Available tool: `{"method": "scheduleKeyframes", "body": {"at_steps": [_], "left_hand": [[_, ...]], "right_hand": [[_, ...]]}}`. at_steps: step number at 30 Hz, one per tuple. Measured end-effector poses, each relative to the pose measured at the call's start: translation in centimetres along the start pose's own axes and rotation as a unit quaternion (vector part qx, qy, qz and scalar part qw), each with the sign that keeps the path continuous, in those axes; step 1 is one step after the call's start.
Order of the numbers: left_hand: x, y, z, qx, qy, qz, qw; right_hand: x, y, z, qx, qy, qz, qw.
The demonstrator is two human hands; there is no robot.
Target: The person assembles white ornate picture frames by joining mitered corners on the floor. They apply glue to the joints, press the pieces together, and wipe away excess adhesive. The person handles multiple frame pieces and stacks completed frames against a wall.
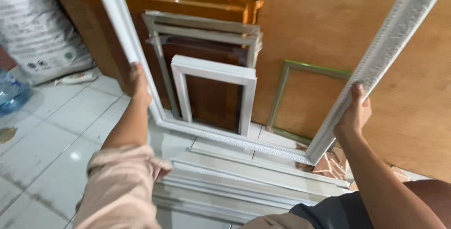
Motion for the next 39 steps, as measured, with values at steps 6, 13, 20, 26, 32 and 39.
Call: {"method": "scheduleKeyframes", "body": {"at_steps": [6, 13, 20, 26, 32, 39], "left_hand": [[2.0, 1.2, -2.4, -0.042, -0.032, -0.099, 0.994], [3.0, 2.3, -4.6, -0.022, -0.039, -0.114, 0.992], [2.4, 1.7, -4.6, 0.002, -0.054, -0.117, 0.992], [0.3, -1.0, -2.4, -0.005, 0.037, -0.143, 0.989], [2.7, 1.9, -4.6, -0.002, 0.033, -0.17, 0.985], [1.8, -0.1, -3.5, 0.05, 0.033, -0.114, 0.992]], "right_hand": [[-1.0, -0.8, 2.2, 0.046, -0.019, 0.039, 0.998], [-1.9, 3.9, 8.2, 0.014, 0.004, 0.026, 1.0], [-1.5, 4.8, 9.6, 0.019, 0.013, 0.014, 1.0], [-3.5, 6.4, 10.1, -0.064, -0.103, -0.058, 0.991], [-2.0, 4.8, 8.6, 0.015, -0.025, -0.077, 0.997], [-2.3, 4.8, 6.9, -0.029, -0.078, -0.106, 0.991]]}}
Point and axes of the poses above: each hand's wrist, its own y-axis towards the middle knuckle, its own x-axis out of the palm, z = x × y, the point moved 1 cm from there along y, towards the middle knuckle, and after that the axes turned 15 degrees about z, right-handed, at the moved point
